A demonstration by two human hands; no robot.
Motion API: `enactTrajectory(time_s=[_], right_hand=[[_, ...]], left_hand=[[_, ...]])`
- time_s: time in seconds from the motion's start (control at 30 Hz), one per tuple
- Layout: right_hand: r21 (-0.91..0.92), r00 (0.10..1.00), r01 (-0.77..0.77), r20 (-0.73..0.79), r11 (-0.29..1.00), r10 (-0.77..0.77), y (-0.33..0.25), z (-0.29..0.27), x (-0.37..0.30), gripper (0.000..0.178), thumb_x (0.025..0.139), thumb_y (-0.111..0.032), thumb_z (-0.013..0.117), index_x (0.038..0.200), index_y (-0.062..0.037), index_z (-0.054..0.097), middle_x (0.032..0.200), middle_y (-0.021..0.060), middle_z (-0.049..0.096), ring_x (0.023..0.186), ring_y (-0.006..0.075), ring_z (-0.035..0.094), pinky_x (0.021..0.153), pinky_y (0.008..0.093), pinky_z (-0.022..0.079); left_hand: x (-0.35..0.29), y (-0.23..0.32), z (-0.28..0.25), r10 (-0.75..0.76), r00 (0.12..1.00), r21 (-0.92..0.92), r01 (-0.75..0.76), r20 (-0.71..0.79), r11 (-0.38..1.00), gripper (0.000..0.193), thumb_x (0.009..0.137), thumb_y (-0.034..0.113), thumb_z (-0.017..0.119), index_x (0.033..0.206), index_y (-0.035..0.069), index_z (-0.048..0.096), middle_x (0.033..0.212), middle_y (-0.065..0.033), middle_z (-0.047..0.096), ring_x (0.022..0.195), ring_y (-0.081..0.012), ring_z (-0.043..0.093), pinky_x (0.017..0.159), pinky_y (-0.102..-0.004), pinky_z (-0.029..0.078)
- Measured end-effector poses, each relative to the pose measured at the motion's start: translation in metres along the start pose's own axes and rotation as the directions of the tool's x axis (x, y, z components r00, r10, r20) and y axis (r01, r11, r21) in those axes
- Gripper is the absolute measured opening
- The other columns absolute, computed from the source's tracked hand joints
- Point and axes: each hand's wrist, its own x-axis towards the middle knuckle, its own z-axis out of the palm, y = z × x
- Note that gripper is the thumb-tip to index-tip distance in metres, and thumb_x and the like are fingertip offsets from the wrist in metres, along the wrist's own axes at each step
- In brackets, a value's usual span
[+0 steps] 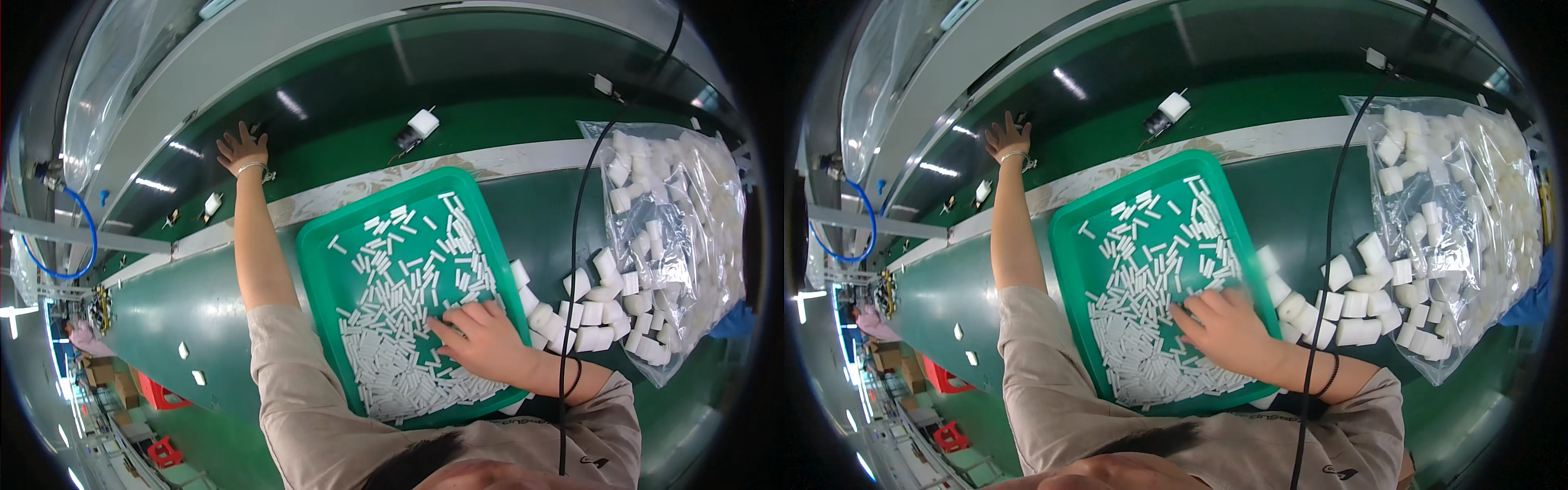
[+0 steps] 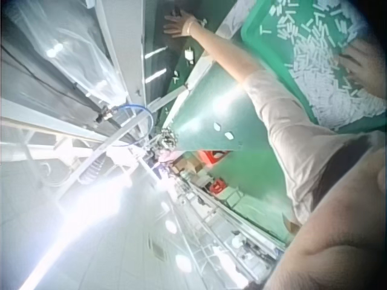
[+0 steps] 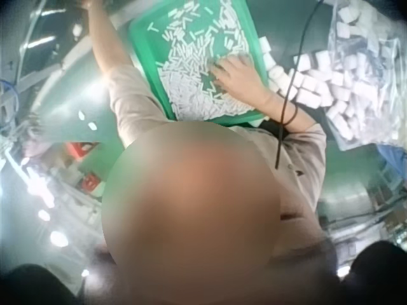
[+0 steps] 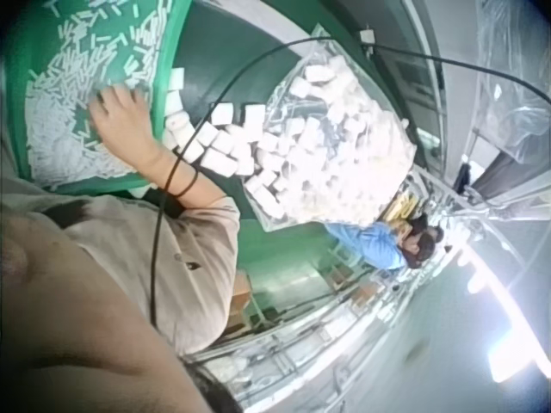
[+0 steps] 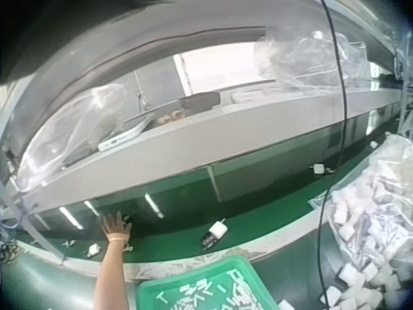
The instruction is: The person manually assembles small electronic components by inserting small white tubes onto metal pins on a circuit board assembly.
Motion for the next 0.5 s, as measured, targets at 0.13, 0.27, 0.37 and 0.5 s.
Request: enactTrajectory(time_s=[0.13, 0.27, 0.37, 0.5], right_hand=[[0.005, 0.994, 0.076, 0.079, 0.997, -0.076, 0.006, 0.004, -0.002, 0.033, 0.064, -0.012, 0.053, 0.096, -0.0067, 0.055, 0.076, 0.0015, 0.046, 0.076, 0.0172, 0.044, 0.06, 0.0267, 0.038], [0.088, 0.991, 0.128, 0.031, 0.988, -0.131, 0.001, 0.008, 0.007, 0.025, 0.064, -0.012, 0.056, 0.089, -0.0079, 0.056, 0.075, 0.0015, 0.049, 0.072, 0.0166, 0.049, 0.059, 0.0261, 0.041], [0.15, 0.997, 0.064, -0.061, 0.987, -0.055, -0.005, 0.012, 0.006, 0.018, 0.065, -0.01, 0.061, 0.082, -0.0076, 0.056, 0.074, 0.004, 0.052, 0.065, 0.0193, 0.054, 0.056, 0.0278, 0.044], [0.178, 0.998, -0.011, -0.06, 0.984, 0.022, -0.013, 0.009, -0.002, 0.014, 0.067, -0.005, 0.063, 0.078, -0.006, 0.056, 0.073, 0.0078, 0.054, 0.06, 0.0241, 0.055, 0.052, 0.0312, 0.044]], left_hand=[[-0.001, 0.008, -0.004, 0.055, 0.985, -0.043, -0.049, 0.164, 0.998, 0.046, 0.08, 0.042, 0.047, 0.123, 0.029, 0.038, 0.132, -0.0075, 0.032, 0.124, -0.0302, 0.024, 0.096, -0.0493, 0.025], [-0.013, -0.013, -0.023, 0.206, 0.975, -0.123, -0.194, 0.088, 0.973, 0.02, 0.079, 0.025, 0.052, 0.098, 0.022, 0.058, 0.101, -0.0054, 0.054, 0.096, -0.0237, 0.053, 0.076, -0.0362, 0.047], [-0.051, 0.002, -0.055, 0.05, 0.999, -0.404, -0.041, 0.012, 0.914, 0.021, 0.079, 0.028, 0.053, 0.089, 0.011, 0.058, 0.087, -0.0135, 0.06, 0.081, -0.0291, 0.059, 0.069, -0.04, 0.047], [-0.094, 0.032, -0.112, -0.022, 0.996, -0.975, 0.086, 0.083, 0.203, 0.024, 0.079, 0.019, 0.058, 0.091, 0.002, 0.046, 0.075, -0.0108, 0.059, 0.064, -0.0165, 0.06, 0.055, -0.03, 0.048]])
